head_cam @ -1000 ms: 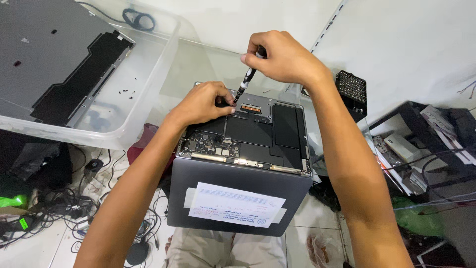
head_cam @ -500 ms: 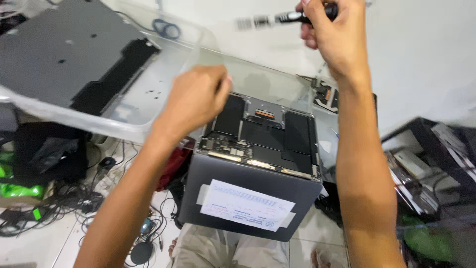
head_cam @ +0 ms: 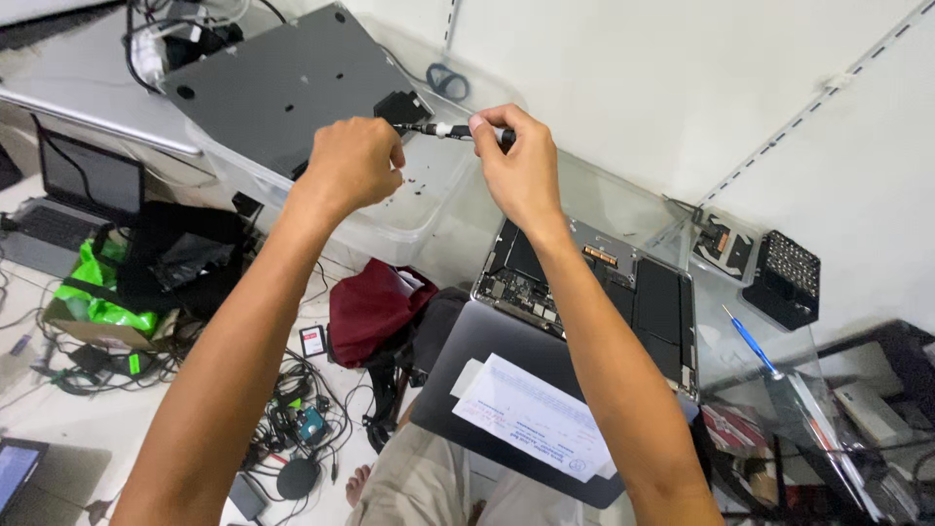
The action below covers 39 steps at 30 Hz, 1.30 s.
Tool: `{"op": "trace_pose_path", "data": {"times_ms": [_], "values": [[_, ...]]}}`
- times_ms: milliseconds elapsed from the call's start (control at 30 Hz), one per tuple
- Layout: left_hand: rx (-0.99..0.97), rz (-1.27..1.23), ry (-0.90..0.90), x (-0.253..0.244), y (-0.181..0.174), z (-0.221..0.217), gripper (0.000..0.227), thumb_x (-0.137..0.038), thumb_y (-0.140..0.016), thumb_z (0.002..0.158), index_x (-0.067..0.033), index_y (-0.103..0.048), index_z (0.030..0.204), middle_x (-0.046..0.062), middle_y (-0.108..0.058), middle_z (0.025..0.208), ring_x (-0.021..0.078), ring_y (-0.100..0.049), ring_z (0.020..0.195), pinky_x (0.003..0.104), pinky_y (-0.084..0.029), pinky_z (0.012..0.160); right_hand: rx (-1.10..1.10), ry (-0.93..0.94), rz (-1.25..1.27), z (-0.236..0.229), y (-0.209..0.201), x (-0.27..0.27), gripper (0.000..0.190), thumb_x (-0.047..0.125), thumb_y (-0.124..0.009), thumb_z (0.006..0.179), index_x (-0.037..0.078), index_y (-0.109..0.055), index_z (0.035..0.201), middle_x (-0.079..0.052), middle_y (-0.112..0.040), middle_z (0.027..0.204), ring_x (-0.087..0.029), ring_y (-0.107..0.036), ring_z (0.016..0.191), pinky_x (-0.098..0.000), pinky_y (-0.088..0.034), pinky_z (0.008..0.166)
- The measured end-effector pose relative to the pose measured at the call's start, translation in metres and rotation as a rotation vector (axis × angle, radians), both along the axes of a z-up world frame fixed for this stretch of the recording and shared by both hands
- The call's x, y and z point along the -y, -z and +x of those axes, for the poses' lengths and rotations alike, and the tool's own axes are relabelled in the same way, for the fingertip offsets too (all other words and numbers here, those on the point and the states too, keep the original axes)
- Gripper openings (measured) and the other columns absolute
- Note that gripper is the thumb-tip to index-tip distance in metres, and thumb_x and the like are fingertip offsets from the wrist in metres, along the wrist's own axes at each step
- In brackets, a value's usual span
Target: The person uses a screwdriver to remove screws from a black electronic device placed on a glass table. They place the removed screws into a plastic container and continue to unscrew and remove components from the device.
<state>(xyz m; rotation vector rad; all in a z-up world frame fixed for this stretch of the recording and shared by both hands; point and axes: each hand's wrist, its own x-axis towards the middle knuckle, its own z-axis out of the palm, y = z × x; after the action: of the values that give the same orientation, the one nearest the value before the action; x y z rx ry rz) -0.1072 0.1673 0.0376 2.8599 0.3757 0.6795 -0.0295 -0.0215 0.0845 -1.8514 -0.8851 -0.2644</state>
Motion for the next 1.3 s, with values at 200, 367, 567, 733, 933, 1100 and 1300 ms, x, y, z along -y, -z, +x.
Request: {"op": "trace_pose_path", "data": {"times_ms": [200, 367, 567, 733, 933, 1100, 1300], "values": [[0.213, 0.049, 0.058, 0.015, -0.01, -0.004, 0.007, -0.017, -0.076, 0.073, -0.0134, -0.072, 0.07, 0.006, -0.061, 0.065, 0.029, -0.063, 0.069, 0.043, -0.054, 0.061, 0.103, -0.012, 0.058, 0.006, -0.001, 0.023, 0.007, 0.011, -0.064, 0.089, 0.011, -0.07, 0.092, -0.007, -0.068, 0.07, -0.011, -0.06, 0.059, -0.0252, -0.05, 0.052], [0.549, -0.097, 0.401, 0.104, -0.041, -0.002, 0.017, -0.015, -0.069, 0.088, -0.0045, -0.062, 0.099, 0.016, -0.057, 0.095, 0.0368, -0.053, 0.094, 0.047, -0.044, 0.077, 0.192, 0.042, 0.012, 0.009, -0.037, 0.098, 0.006, 0.009, -0.064, 0.092, 0.011, -0.059, 0.094, -0.002, -0.06, 0.08, -0.01, -0.058, 0.068, -0.0233, -0.044, 0.064], [0.259, -0.333, 0.716, 0.179, -0.031, 0.046, 0.021, -0.018, -0.063, 0.089, -0.0112, -0.07, 0.108, 0.006, -0.063, 0.09, 0.0294, -0.062, 0.084, 0.044, -0.045, 0.068, 0.024, 0.206, -0.091, 0.01, -0.058, 0.182, 0.013, 0.013, -0.065, 0.093, 0.013, -0.052, 0.097, 0.0, -0.048, 0.083, -0.004, -0.05, 0.057, -0.019, -0.037, 0.054], [0.149, -0.337, 0.814, 0.193, -0.014, 0.077, 0.011, -0.021, -0.066, 0.088, -0.011, -0.063, 0.086, 0.004, -0.065, 0.079, 0.0306, -0.062, 0.074, 0.043, -0.04, 0.062, 0.133, 0.225, -0.223, 0.03, -0.048, 0.201, 0.011, 0.015, -0.064, 0.095, 0.016, -0.054, 0.094, 0.004, -0.05, 0.076, -0.006, -0.04, 0.061, -0.0238, -0.034, 0.058], [-0.088, -0.298, 0.776, 0.18, 0.003, 0.088, 0.027, -0.027, -0.06, 0.095, -0.0056, -0.057, 0.079, 0.012, -0.064, 0.083, 0.038, -0.058, 0.075, 0.045, -0.039, 0.066, 0.078, 0.173, -0.442, 0.039, -0.042, 0.178, 0.012, 0.019, -0.061, 0.093, 0.016, -0.049, 0.092, 0.002, -0.048, 0.058, -0.013, -0.044, 0.053, -0.0294, -0.038, 0.061], [-0.106, -0.397, 0.733, 0.174, 0.006, 0.089, 0.024, -0.026, -0.065, 0.093, -0.0126, -0.061, 0.073, 0.005, -0.053, 0.057, 0.0259, -0.041, 0.057, 0.037, -0.034, 0.062, 0.035, 0.138, -0.494, 0.044, -0.042, 0.169, 0.01, 0.019, -0.06, 0.093, 0.014, -0.051, 0.093, 0.0, -0.049, 0.057, -0.013, -0.045, 0.053, -0.0293, -0.038, 0.06], [-0.112, -0.416, 0.733, 0.173, 0.013, 0.092, 0.033, -0.024, -0.066, 0.093, -0.0098, -0.051, 0.067, 0.008, -0.036, 0.057, 0.0247, -0.024, 0.067, 0.035, -0.03, 0.06, 0.046, 0.138, -0.558, 0.047, -0.041, 0.163, 0.011, 0.019, -0.059, 0.092, 0.012, -0.051, 0.094, -0.002, -0.054, 0.062, -0.017, -0.047, 0.054, -0.0324, -0.038, 0.06]]}}
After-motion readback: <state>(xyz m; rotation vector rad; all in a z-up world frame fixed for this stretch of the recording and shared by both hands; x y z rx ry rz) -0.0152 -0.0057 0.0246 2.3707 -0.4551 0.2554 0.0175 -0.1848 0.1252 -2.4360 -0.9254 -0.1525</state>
